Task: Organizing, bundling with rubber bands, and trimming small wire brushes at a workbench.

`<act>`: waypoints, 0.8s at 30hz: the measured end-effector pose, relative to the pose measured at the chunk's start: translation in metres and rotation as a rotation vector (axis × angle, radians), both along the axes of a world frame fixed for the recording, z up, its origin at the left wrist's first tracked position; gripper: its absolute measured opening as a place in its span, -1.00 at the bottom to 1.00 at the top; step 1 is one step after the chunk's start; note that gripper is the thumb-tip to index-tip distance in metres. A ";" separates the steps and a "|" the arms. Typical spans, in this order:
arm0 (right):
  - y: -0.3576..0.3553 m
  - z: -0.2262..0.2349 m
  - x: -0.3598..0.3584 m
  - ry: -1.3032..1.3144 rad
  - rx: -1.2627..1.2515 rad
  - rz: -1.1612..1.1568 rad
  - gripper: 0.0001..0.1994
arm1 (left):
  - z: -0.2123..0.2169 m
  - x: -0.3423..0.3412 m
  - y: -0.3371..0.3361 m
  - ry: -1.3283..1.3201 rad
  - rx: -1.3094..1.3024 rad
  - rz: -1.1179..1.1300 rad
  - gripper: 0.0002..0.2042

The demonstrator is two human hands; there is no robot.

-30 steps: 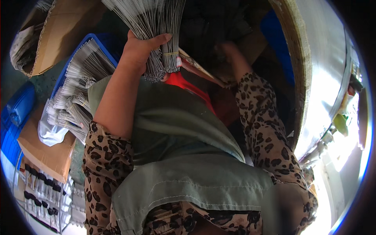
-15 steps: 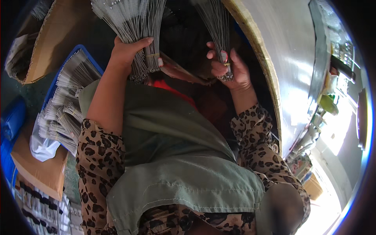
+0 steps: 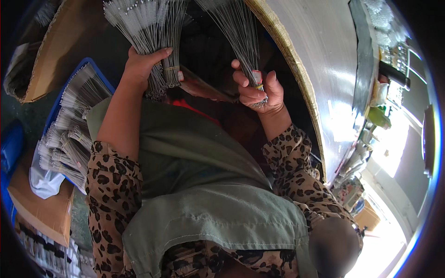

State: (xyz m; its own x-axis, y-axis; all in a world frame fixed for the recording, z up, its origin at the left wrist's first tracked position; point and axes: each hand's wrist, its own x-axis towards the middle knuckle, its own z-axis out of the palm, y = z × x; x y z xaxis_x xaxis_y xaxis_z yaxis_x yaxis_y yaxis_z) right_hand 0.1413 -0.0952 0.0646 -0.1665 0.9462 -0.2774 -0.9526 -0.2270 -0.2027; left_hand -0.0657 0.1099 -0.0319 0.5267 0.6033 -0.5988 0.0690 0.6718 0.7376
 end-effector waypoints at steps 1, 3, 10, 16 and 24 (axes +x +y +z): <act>0.000 0.000 0.000 -0.005 0.000 0.003 -0.20 | 0.000 0.003 -0.003 0.024 0.053 0.031 -0.42; 0.001 0.001 -0.001 0.001 0.000 0.007 -0.23 | 0.002 0.003 -0.003 0.053 0.109 0.064 -0.62; 0.021 0.009 -0.027 -0.633 -0.249 -0.022 -0.50 | -0.006 -0.001 -0.002 0.053 0.037 0.051 -0.37; 0.058 0.000 -0.084 -1.307 -0.318 -0.112 -0.51 | -0.001 0.003 -0.010 0.123 0.053 0.063 -0.16; 0.094 -0.028 -0.138 -2.090 -0.272 0.127 -0.14 | 0.001 -0.012 -0.009 -0.303 -0.285 0.172 -0.23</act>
